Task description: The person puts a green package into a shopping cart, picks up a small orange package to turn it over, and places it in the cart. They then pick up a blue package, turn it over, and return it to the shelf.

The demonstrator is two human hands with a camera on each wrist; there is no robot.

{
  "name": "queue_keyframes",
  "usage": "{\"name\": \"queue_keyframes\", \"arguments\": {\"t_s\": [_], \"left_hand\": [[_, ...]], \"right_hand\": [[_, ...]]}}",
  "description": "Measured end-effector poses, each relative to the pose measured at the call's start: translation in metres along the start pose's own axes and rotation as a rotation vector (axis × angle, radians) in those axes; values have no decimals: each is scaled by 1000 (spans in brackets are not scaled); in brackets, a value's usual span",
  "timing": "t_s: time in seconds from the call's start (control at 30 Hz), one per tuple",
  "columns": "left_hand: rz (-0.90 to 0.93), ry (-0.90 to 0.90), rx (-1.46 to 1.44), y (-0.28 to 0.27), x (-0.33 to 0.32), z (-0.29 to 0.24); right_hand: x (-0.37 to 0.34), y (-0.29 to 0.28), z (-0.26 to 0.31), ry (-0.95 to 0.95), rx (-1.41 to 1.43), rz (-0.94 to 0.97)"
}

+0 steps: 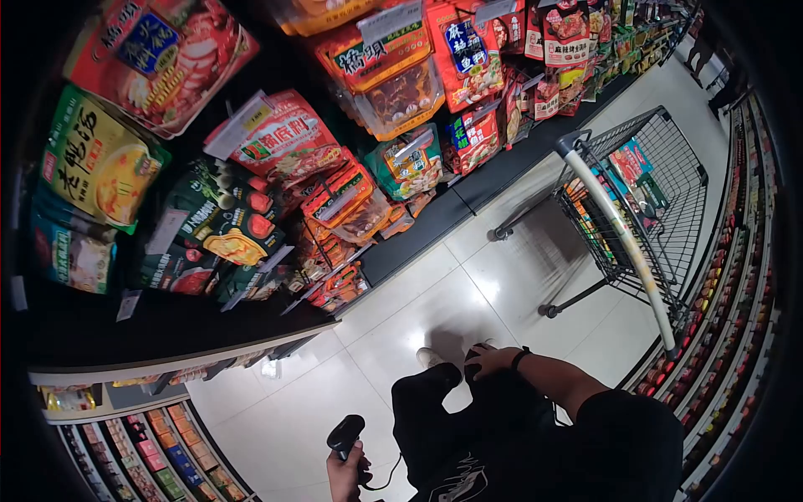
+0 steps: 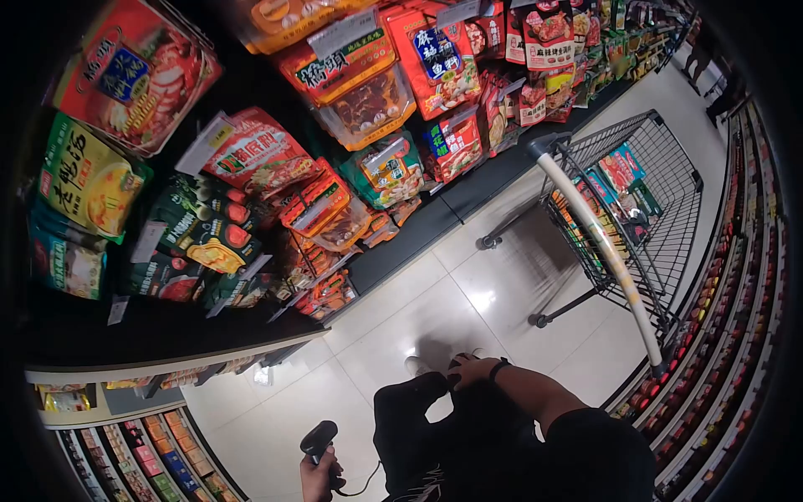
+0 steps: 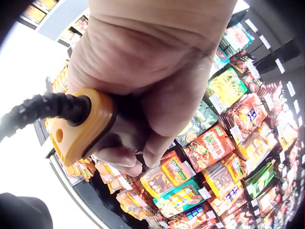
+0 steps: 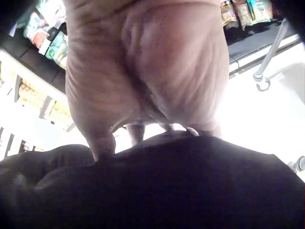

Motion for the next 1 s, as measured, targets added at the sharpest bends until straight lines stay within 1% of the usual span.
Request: {"name": "queue_keyframes", "arguments": {"t_s": [0.1,0.2,0.23,0.3,0.37,0.4,0.43,0.5,0.57,0.6,0.7,0.77,0.8,0.83,0.9,0.97,1.0], "left_hand": [[-25,1,-88,-8,-28,2],[22,-6,-61,-15,-57,0],[35,-8,-54,-15,-69,-5],[64,50,-48,-11,-89,-19],[82,114,-34,-6,-105,-32],[93,148,-22,-2,-110,-39],[109,181,-8,3,-113,-45],[144,211,0,11,-118,-56],[187,238,2,18,-118,-66],[205,241,7,22,-117,-72],[268,252,48,37,-113,-92],[311,271,60,47,-113,-109],[332,279,61,53,-113,-118],[343,277,74,59,-114,-127],[368,277,95,70,-111,-147],[406,307,105,82,-101,-165],[424,320,112,85,-95,-173]], "right_hand": [[-51,9,1,-14,164,88],[-112,15,3,17,282,187],[-134,15,4,48,312,200],[-180,17,5,111,380,219],[-199,33,-13,125,493,156],[-223,33,-13,140,558,119],[-248,35,-16,188,687,56],[-263,60,-39,298,777,-108],[-261,98,-75,305,729,-232],[-260,115,-88,361,690,-279],[-298,125,-92,466,749,-348],[-311,133,-99,498,801,-443],[-317,136,-104,533,894,-493],[-325,139,-106,567,873,-609],[-343,140,-113,637,1132,-660],[-348,154,-126,607,1615,-840],[-355,158,-128,619,1738,-953]]}}
Point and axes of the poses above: each hand's wrist, its own x-axis towards the middle knuckle, its own y-axis out of the palm, z = x × y, the point moved 2 cm from there along x, towards the middle knuckle, and after that the axes turned 1 degree about z, right-handed, at the moved point
